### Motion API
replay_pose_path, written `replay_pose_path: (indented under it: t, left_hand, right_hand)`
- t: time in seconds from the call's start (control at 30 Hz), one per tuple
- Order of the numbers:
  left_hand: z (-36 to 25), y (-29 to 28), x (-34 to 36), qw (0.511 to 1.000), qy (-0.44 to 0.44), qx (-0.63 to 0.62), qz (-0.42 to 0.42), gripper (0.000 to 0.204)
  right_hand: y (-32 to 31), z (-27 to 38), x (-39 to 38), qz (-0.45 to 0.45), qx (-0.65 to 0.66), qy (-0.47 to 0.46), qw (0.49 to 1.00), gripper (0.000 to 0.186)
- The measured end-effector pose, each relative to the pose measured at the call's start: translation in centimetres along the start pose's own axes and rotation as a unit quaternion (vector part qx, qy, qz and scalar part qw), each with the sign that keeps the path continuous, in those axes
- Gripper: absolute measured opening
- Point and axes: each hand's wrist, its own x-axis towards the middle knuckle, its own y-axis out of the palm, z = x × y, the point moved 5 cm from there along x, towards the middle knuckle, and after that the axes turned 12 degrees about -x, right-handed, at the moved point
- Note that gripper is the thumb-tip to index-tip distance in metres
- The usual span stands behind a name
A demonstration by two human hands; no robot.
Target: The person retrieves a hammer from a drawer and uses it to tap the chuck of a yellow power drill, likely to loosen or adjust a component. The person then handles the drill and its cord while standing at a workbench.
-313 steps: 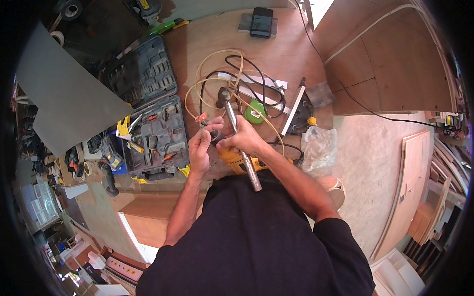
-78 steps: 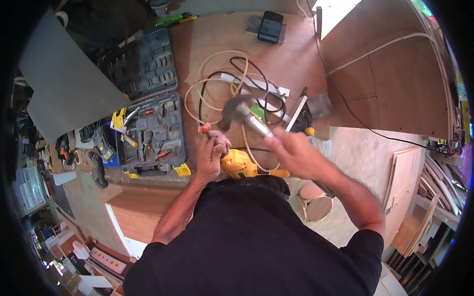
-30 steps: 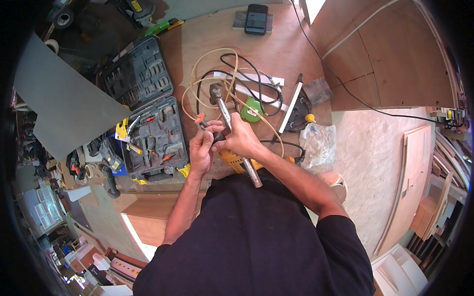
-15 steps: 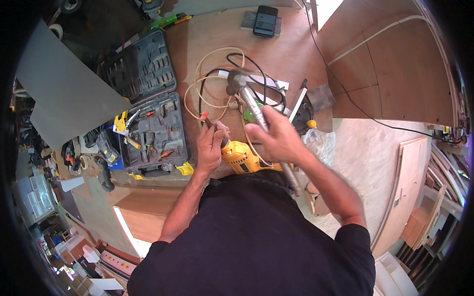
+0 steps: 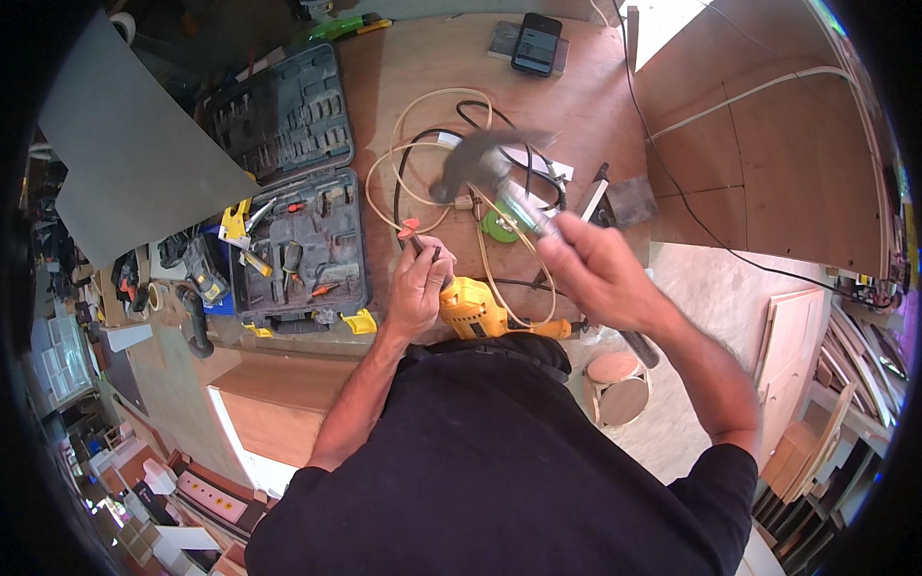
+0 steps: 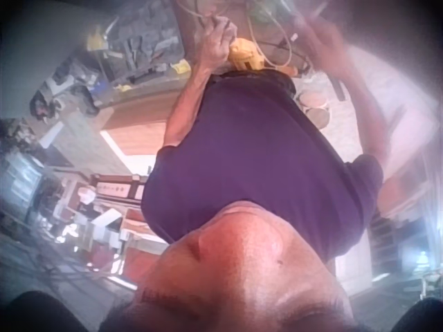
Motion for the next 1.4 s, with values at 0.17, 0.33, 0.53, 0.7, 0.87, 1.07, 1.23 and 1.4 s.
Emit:
replay_pose_path:
  t: [0.17, 0.33, 0.53, 0.7, 0.87, 1.07, 1.23, 1.4]
  left_hand:
    - [0.0, 0.1, 0.0, 1.000, 0.002, -0.003, 0.016, 0.015]
    - [0.5, -0.8, 0.2, 0.999, 0.004, 0.039, 0.015, 0.014]
    - [-0.3, -0.2, 0.1, 0.999, 0.014, 0.025, 0.016, 0.023]
    - [0.7, -0.6, -0.6, 0.999, -0.038, -0.012, 0.006, 0.018]
    - [0.7, -0.6, -0.5, 0.999, 0.024, 0.029, 0.035, 0.020]
    - [0.5, -1.4, -1.2, 0.999, 0.008, 0.038, 0.014, 0.017]
    - [0.6, -1.1, -0.5, 1.000, 0.000, 0.021, 0.020, 0.015]
    - [0.5, -1.1, -0.5, 1.000, -0.020, 0.002, 0.023, 0.014]
  right_hand:
    - [-0.3, -0.3, -0.6, -0.081, 0.069, -0.066, 0.992, 0.033]
    - [1.5, -2.1, -0.6, 0.010, -0.177, -0.107, 0.978, 0.038]
    - [-0.8, 0.1, -0.9, -0.103, 0.146, -0.048, 0.983, 0.037]
    - [1.3, -3.4, 0.2, 0.004, -0.141, -0.058, 0.988, 0.038]
    - [-1.6, -0.5, -0.6, -0.106, 0.103, -0.026, 0.989, 0.038]
    - [1.5, -2.3, -0.4, 0.019, -0.156, -0.055, 0.986, 0.038]
    - [-0.6, 0.4, -0.1, -0.072, 0.083, -0.042, 0.993, 0.036]
    - [2.4, -2.7, 0.7, 0.037, -0.212, -0.066, 0.974, 0.039]
